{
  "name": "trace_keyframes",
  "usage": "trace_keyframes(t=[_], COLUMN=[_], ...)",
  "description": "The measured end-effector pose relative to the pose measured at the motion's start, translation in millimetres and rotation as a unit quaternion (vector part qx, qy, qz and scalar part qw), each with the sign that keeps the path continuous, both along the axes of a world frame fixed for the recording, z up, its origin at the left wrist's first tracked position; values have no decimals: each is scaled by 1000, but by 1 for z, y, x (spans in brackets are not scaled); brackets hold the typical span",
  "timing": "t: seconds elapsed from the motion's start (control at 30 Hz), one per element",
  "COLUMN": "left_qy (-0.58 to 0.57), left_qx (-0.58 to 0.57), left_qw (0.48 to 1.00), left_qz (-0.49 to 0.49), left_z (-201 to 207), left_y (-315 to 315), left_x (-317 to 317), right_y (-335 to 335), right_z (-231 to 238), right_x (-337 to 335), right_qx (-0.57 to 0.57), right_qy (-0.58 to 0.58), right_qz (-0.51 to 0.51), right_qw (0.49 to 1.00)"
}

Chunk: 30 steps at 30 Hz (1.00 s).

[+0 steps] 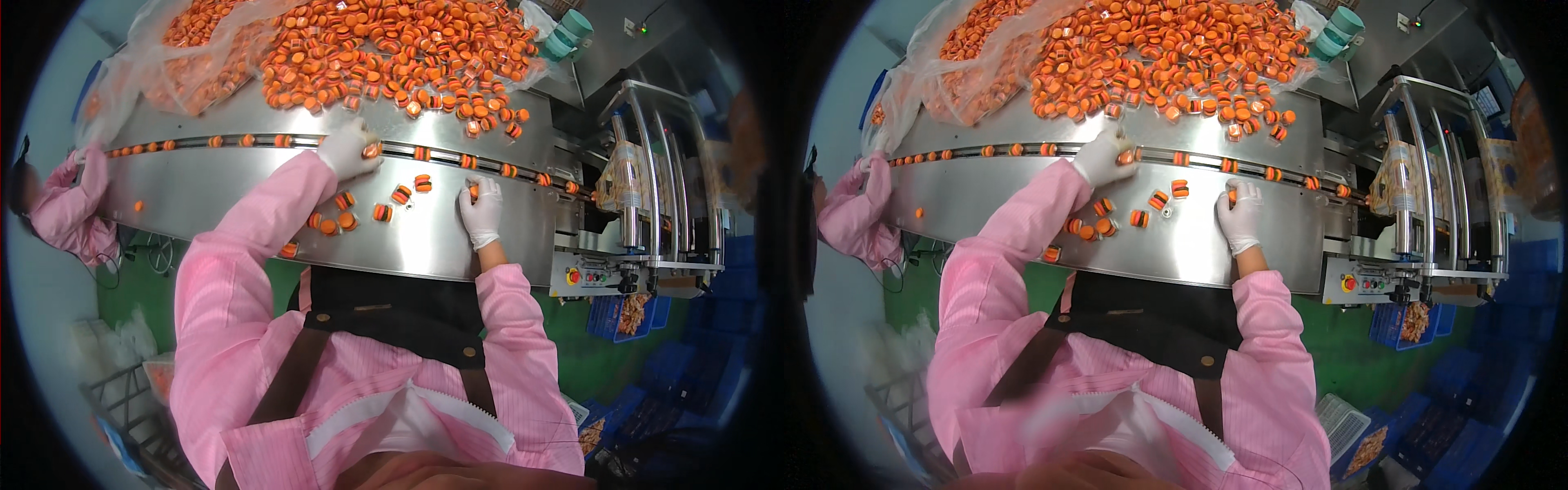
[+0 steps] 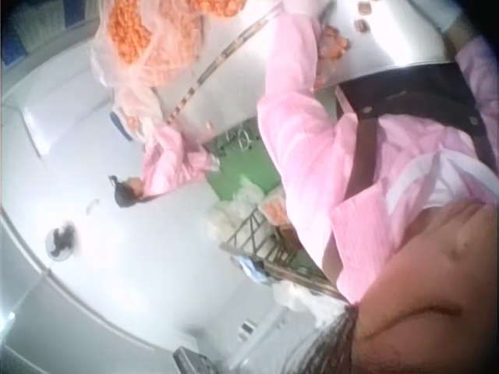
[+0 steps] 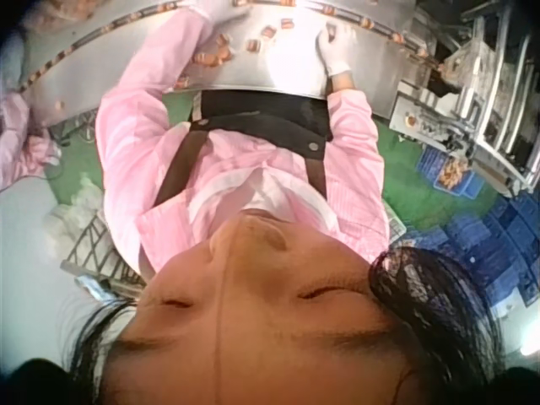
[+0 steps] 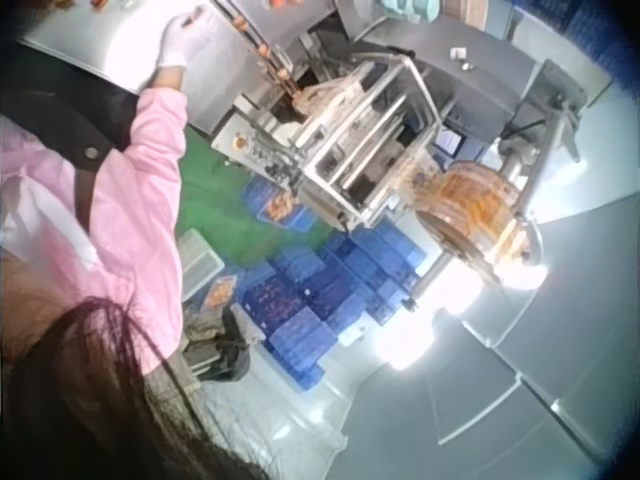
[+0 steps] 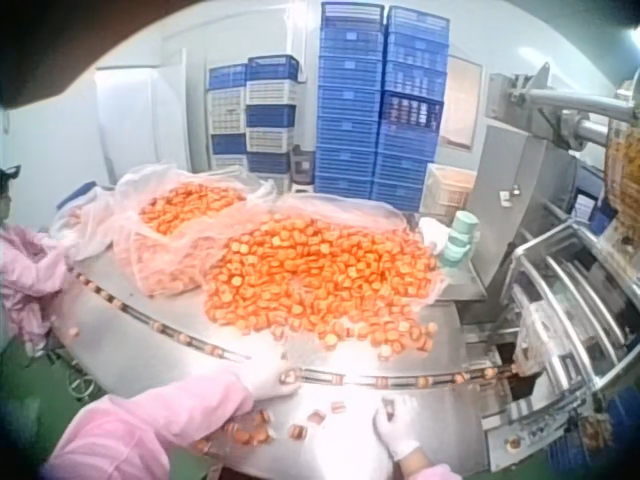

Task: The person stands at a stainless steel workstation in a factory, wearing a pink uniform and gloves. They pick up small, round, orange and black striped candies from a large pile and place them one by one onto a moving conveyor belt. Another worker is visible in the background performing a similar task.

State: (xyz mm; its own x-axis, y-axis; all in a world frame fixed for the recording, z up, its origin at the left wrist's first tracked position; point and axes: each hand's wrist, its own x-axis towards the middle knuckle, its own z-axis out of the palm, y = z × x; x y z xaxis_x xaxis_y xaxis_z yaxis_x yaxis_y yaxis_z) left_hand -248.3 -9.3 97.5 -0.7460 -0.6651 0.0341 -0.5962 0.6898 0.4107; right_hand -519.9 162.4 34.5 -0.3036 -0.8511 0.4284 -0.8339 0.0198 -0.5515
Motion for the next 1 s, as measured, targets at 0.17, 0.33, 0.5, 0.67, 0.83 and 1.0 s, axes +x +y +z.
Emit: trace_keyframes(t=[0.17, 0.33, 0.5, 0.67, 0.83, 1.0], left_qy=[-57, -68, 38, -162, -242, -179], left_qx=[34, 81, -20, 50, 106, 144], left_qw=[996, 988, 992, 953, 926, 951], left_qz=[-53, -116, 119, 253, 269, 208], left_z=[-9, 24, 18, 17, -7, -17], left_y=[31, 35, -26, -79, -110, -104], left_x=[21, 17, 8, -28, -54, -47], right_y=[0, 1, 1, 0, 0, 0], right_z=[3, 1, 3, 5, 1, 2], right_x=[2, -1, 1, 1, 0, 0], right_qx=[-4, -4, -2, 8, 12, -3], right_qy=[11, 14, 5, 6, 8, 0], right_qz=[-4, -4, -5, -8, -4, 3], right_qw=[1000, 1000, 1000, 1000, 1000, 1000])
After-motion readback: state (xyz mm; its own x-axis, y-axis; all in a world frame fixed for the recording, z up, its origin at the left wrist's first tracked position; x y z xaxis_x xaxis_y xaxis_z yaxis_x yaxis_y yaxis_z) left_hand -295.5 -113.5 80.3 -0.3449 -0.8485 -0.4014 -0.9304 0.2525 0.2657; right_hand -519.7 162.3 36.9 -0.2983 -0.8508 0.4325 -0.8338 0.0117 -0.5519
